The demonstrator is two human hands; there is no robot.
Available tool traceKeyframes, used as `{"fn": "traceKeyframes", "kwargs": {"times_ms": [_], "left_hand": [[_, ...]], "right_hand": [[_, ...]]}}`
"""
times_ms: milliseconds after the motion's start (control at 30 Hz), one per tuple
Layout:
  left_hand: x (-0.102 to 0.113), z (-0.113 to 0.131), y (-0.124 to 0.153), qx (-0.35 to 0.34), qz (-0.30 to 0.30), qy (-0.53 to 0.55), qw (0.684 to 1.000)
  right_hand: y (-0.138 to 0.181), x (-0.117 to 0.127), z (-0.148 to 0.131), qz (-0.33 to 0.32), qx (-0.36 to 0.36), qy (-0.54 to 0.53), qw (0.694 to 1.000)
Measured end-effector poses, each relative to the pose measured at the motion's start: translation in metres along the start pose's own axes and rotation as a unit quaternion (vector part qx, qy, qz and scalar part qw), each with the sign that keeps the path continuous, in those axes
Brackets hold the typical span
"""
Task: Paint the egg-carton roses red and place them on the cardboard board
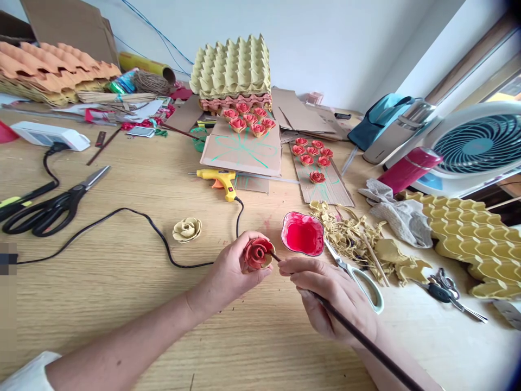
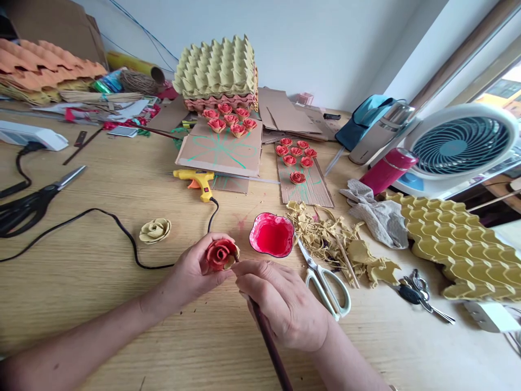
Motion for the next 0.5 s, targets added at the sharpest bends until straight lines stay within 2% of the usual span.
{"fn": "traceKeyframes", "kwargs": {"times_ms": [167,400,500], "left_hand": [[0.0013,-0.0035,0.0005,0.005,0.016,-0.015,1.000],[0.0010,-0.0011,0.0014,-0.003,0.009,-0.033,0.999],[0.0009,-0.0034,0.0015,-0.001,0.019,-0.044,0.999]], "right_hand": [[0.0078,0.0050,0.0003,0.040,0.004,-0.002,0.999],[0.0002,-0.0002,-0.0001,0.004,-0.003,0.004,1.000],[0.0038,0.0062,0.0000,0.040,-0.009,0.001,0.999]]}}
Point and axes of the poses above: each hand's wrist, its own y-axis away from the middle knuckle, its own x-axis out of the back of the hand, z = x × y, the point moved 5 cm from there along -y, towards the middle knuckle, and after that the axes turned 10 degrees about -z, right-handed, at the moved point
